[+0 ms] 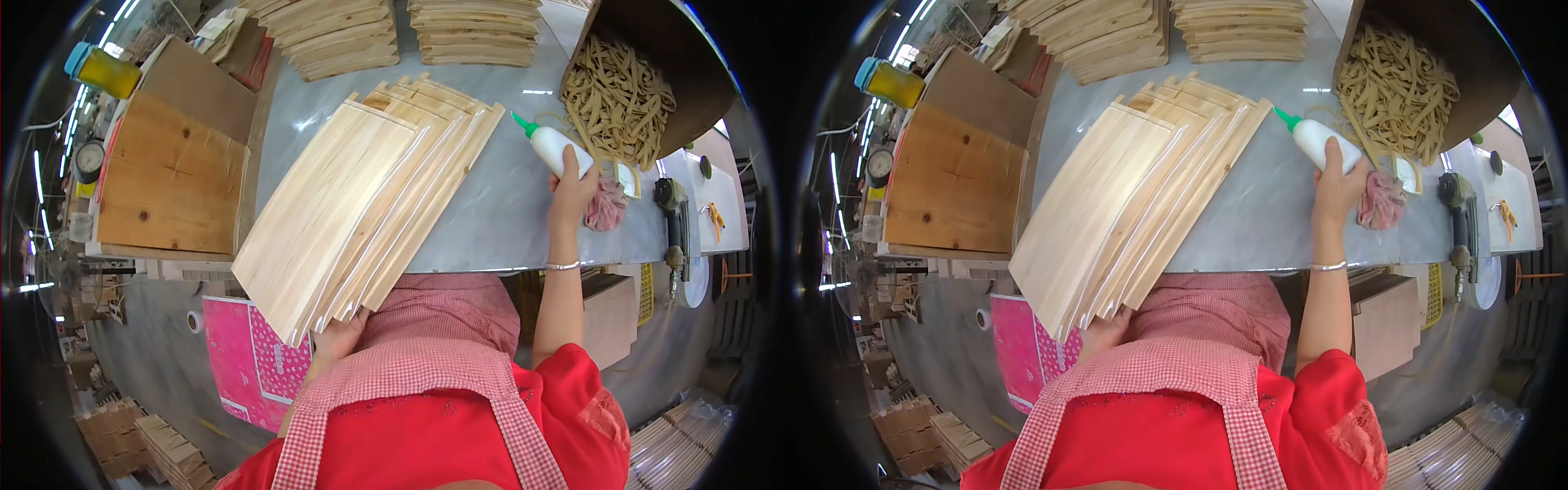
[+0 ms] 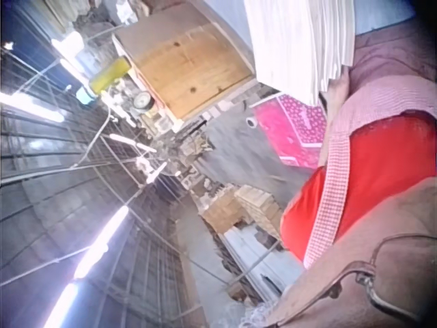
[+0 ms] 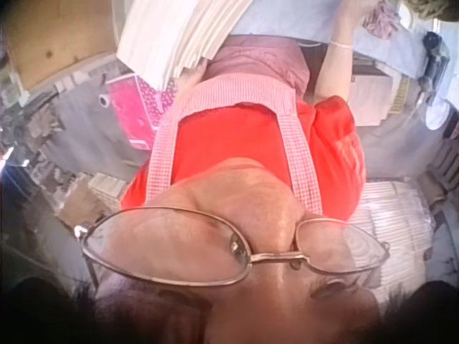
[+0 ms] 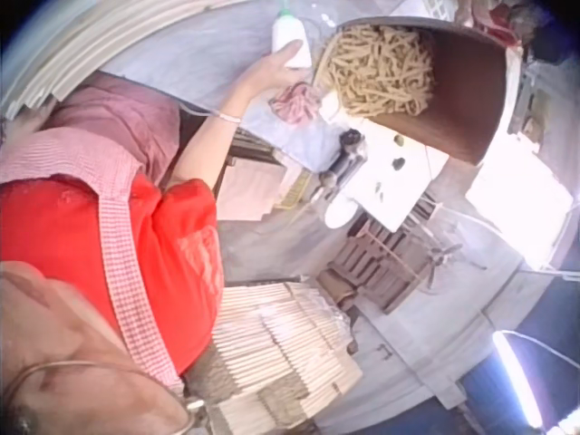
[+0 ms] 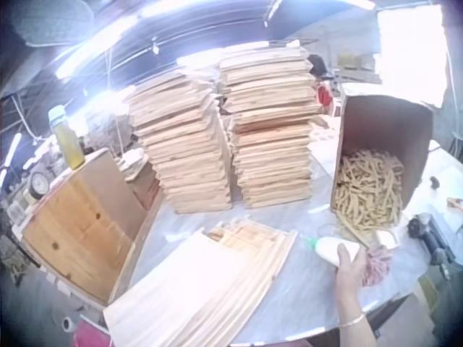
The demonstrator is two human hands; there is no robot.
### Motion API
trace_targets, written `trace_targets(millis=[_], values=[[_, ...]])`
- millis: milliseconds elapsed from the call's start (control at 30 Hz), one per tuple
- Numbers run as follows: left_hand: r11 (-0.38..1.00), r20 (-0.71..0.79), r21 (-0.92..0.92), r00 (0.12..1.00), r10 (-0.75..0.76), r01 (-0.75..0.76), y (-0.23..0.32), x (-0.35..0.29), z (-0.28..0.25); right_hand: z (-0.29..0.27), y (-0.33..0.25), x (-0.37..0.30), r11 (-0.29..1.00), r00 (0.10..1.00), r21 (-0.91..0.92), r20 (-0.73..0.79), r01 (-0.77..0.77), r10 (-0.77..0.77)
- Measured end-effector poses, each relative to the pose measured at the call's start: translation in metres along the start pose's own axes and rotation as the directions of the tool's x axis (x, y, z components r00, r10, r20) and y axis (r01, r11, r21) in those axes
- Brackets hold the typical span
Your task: The person is assembling wooden boxes by applying glue to wooden components and securing the structure with rubber bands.
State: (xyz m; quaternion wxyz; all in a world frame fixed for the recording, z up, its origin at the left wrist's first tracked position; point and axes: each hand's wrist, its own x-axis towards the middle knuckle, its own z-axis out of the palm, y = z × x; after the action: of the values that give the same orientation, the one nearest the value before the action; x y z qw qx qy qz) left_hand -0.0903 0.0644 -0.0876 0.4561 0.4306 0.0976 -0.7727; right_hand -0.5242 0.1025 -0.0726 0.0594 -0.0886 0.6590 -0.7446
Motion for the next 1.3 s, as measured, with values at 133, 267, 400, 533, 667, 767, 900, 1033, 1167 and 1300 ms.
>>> trace_targets(millis=[133, 267, 400, 533, 667, 767, 900, 1033, 1167, 1300], values=[[1.0, -0.043, -0.027, 0.999, -0.012, 0.011, 0.006, -0.004, 0.002, 0.019, 0.015, 0.021, 0.995, 0.994, -0.086, -0.09, 0.058, -0.066], [0.998, 0.107, -0.033, 0.993, -0.048, 0.052, 0.016, 0.001, -0.015, 0.027, 0.028, 0.038, 0.963, 0.986, -0.24, -0.08, 0.122, -0.145], [0.989, 0.179, -0.067, 0.977, -0.116, 0.13, 0.016, -0.007, -0.008, 0.028, 0.036, 0.048, 0.893, 0.963, -0.407, -0.099, 0.191, -0.251], [0.996, 0.221, -0.045, 0.973, -0.065, 0.077, 0.016, -0.002, -0.015, 0.021, 0.025, 0.034, 0.893, 0.964, -0.379, -0.013, 0.242, -0.267], [0.99, 0.243, -0.07, 0.965, -0.101, 0.122, 0.018, -0.001, -0.013, 0.009, -0.006, -0.019, 0.951, 0.984, -0.28, 0.154, 0.133, -0.092], [0.989, 0.175, -0.095, 0.98, -0.099, 0.116, 0.019, 0.002, -0.013, 0.005, -0.025, -0.068, 0.964, 0.966, -0.253, 0.259, 0.082, -0.014], [0.985, 0.287, -0.08, 0.95, -0.125, 0.153, 0.016, -0.004, -0.002, -0.013, -0.031, -0.123, 0.961, 0.91, -0.224, 0.411, 0.161, -0.057], [0.993, 0.228, -0.022, 0.968, -0.104, 0.112, 0.016, -0.006, 0.008, -0.023, -0.048, -0.172, 0.921, 0.787, -0.204, 0.598, 0.333, -0.152], [0.991, 0.197, -0.025, 0.973, -0.122, 0.129, 0.016, -0.01, 0.01, -0.032, -0.055, -0.21, 0.947, 0.646, -0.138, 0.758, 0.291, -0.088], [0.99, 0.237, -0.027, 0.963, -0.127, 0.137, 0.016, -0.01, 0.008, -0.032, -0.051, -0.221, 0.952, 0.646, -0.133, 0.759, 0.277, -0.082]])
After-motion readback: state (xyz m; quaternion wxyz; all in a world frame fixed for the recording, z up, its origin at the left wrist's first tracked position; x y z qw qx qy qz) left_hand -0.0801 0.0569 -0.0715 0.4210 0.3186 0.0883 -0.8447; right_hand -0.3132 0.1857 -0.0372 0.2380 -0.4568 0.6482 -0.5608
